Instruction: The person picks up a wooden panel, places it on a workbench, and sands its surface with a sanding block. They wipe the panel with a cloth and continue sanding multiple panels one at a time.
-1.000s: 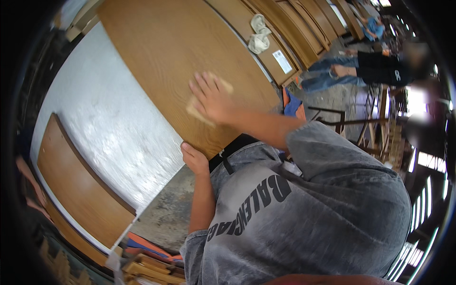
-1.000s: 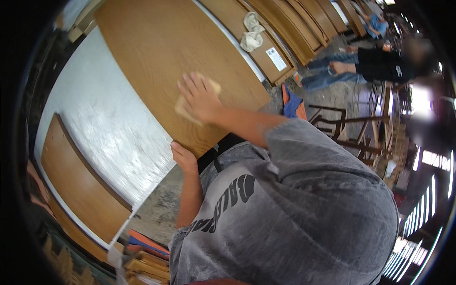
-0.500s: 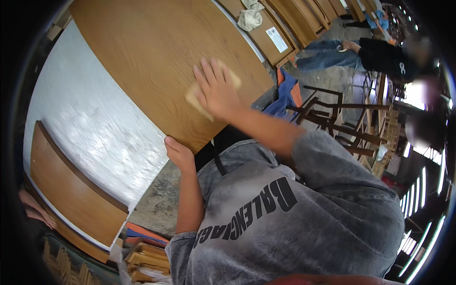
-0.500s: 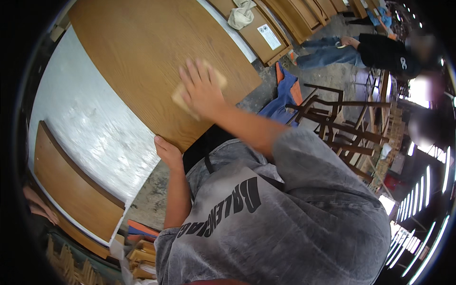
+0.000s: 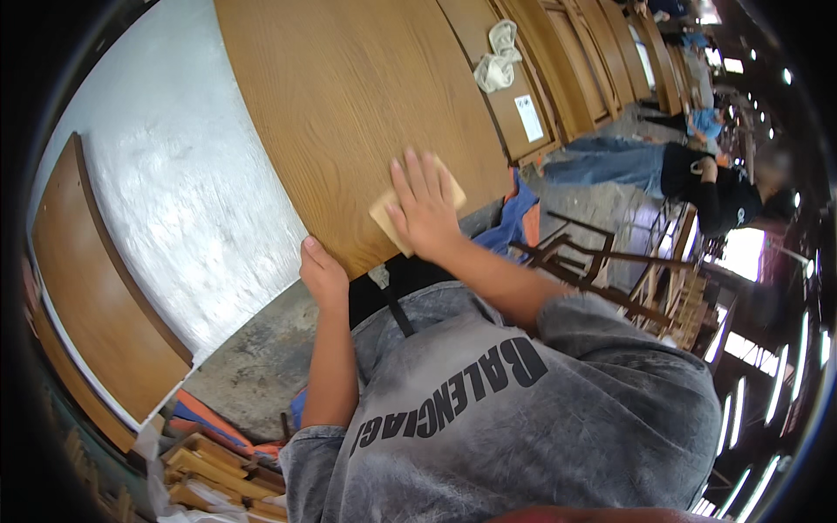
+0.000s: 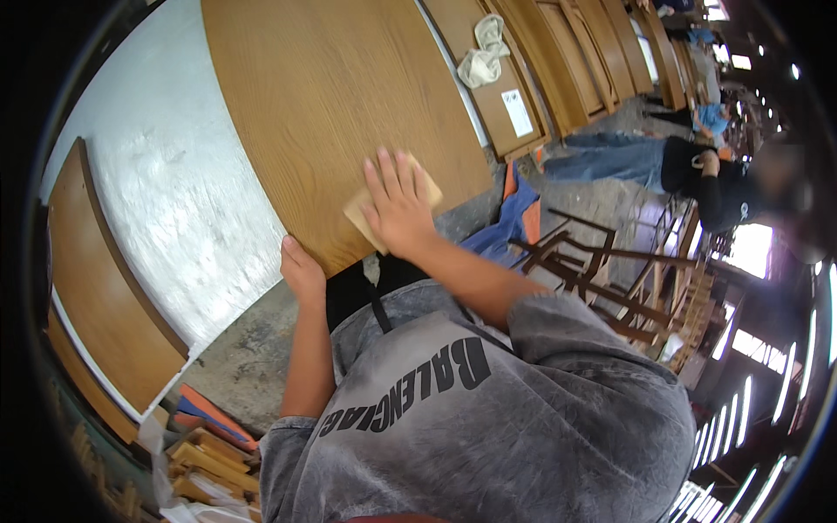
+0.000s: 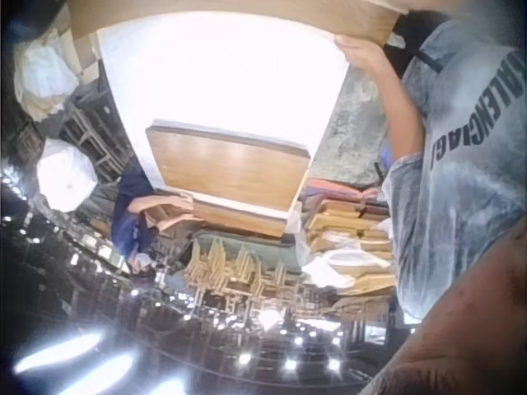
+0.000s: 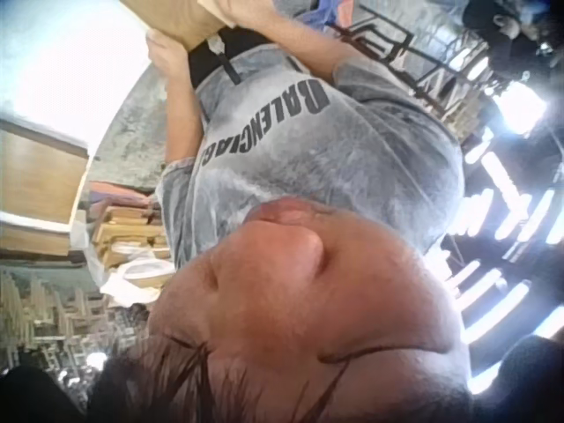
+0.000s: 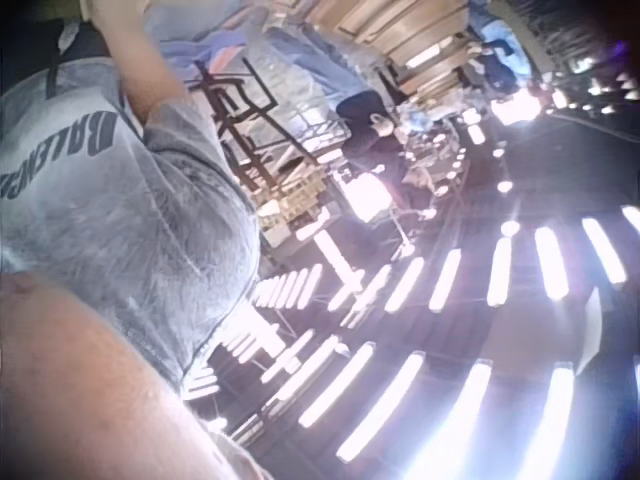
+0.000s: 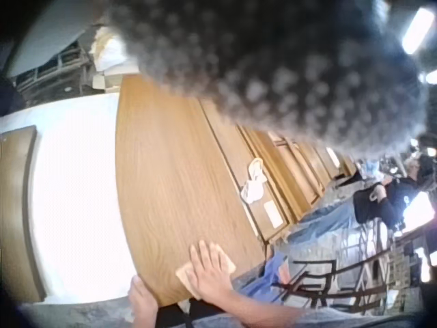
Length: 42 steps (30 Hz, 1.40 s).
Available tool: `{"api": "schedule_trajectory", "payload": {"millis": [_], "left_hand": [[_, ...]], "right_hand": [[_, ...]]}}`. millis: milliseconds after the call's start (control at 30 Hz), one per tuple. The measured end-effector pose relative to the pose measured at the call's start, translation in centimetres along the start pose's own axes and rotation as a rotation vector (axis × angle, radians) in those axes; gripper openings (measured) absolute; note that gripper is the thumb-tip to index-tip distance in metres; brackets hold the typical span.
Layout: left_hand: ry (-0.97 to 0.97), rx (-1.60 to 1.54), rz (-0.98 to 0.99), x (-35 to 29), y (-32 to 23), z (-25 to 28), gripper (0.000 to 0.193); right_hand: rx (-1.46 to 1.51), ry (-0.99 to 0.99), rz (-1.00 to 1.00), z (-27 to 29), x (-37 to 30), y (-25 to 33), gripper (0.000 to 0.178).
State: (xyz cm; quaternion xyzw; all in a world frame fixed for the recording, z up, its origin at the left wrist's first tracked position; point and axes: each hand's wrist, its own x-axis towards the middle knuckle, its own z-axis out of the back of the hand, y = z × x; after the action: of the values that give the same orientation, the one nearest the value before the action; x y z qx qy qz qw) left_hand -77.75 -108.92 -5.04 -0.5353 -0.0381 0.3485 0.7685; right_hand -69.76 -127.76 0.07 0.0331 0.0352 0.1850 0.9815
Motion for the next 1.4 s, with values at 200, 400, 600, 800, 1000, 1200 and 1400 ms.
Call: {"api": "schedule_trajectory", "payload": {"millis": [200,400,600,800,1000,1200,1400], "left_hand": [[0.077,-0.012,0.003,-0.7,-1.4,0.2,0.058],[0.01,0.035,0.02,-0.6,-0.3,0.1,0.058],[-0.04,0.078,0.066,-0.6,-1.2,-0.3,0.06],[-0.103,0.131,0.041,-1.2,-2.3,-0.8,0.059],[-0.26,0.444,0.016,-2.9,-4.5,-2.4,0.049],[-0.377,0.76,-0.132,-3.9,-6.4,-4.5,0.052],[-0.213,0.966,-0.187,-4.1,-8.4,-6.8,0.067]], "right_hand": [[-0.087,-0.276,-0.156,1.1,10.2,-6.9,0.065],[-0.015,-0.131,-0.062,0.6,5.3,-5.2,0.071],[0.011,-0.085,-0.059,1.3,3.7,-6.4,0.072],[0.095,-0.215,-0.075,2.7,13.4,-10.7,0.068],[0.172,0.011,0.082,3.7,-1.4,-13.8,0.071],[0.184,-0.242,0.009,4.0,16.4,-17.4,0.064],[0.127,-0.163,0.104,4.5,19.5,-15.3,0.066]]}}
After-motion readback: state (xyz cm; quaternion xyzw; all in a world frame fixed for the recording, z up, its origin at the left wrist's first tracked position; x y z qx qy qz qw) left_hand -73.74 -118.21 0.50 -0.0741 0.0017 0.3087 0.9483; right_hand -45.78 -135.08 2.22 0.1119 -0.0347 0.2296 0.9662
